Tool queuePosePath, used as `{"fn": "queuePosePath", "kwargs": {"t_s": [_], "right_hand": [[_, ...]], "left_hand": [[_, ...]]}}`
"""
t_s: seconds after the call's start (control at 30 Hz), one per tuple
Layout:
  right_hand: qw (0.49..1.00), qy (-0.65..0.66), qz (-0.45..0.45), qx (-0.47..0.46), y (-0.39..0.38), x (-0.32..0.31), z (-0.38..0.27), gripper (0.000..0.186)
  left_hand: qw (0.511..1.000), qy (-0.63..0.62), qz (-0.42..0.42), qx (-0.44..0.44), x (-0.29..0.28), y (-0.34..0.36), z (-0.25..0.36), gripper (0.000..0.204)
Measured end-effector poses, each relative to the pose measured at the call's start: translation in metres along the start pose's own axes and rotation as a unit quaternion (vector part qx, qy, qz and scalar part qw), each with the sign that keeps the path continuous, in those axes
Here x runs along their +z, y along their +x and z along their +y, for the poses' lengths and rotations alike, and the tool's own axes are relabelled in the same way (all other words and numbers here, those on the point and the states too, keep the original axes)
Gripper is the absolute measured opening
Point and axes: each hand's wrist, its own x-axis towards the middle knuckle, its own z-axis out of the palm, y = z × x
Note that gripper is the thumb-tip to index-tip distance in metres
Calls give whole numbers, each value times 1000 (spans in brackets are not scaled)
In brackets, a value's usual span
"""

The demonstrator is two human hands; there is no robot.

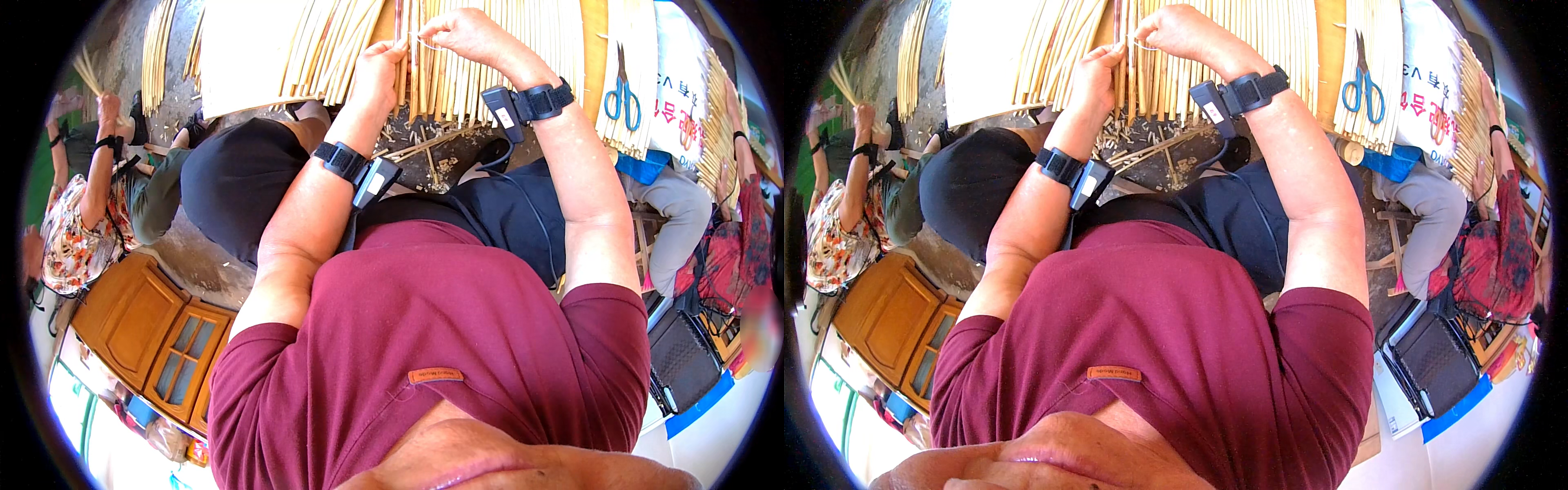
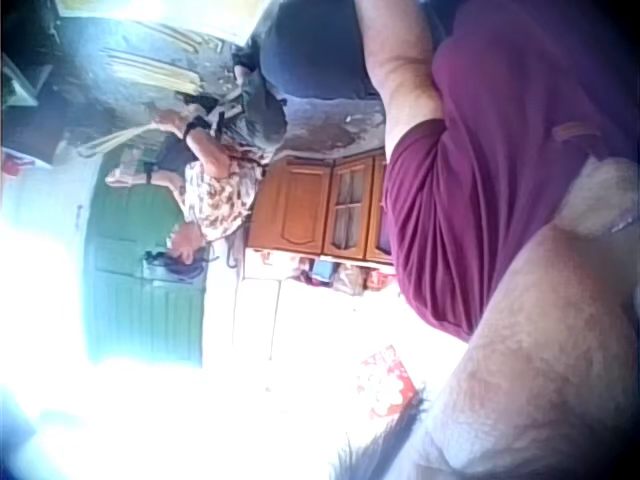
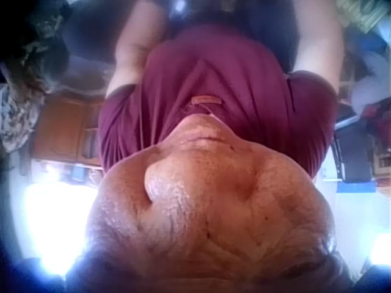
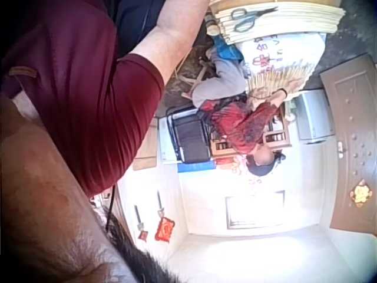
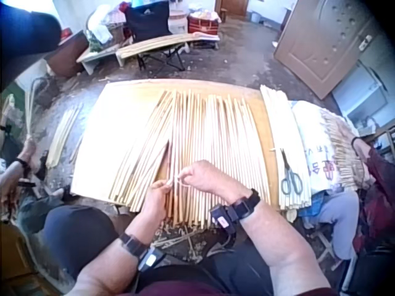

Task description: The person weaves together thin wooden strips by hand, cutting excess material with scissors and securing the edges with white string.

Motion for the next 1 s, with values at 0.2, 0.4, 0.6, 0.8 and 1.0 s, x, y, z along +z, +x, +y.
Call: {"fn": "queuePosePath", "kwargs": {"t_s": [0.2,0.4,0.6,0.8,1.0], "right_hand": [[997,55,-13,59,-4,-19,-34,21],[994,43,-29,92,-3,-25,-46,21],[994,4,-34,101,-1,-25,-49,20],[991,-97,-42,87,10,-19,-51,17],[992,-112,24,60,13,1,-38,15]], "left_hand": [[1000,-7,-3,-4,-3,-2,3,13],[1000,-19,-9,-7,-4,-2,2,11],[1000,-2,-7,0,-2,-2,0,8],[1000,-13,-4,20,-3,1,-6,5],[1000,-3,7,21,1,1,-8,5]]}}
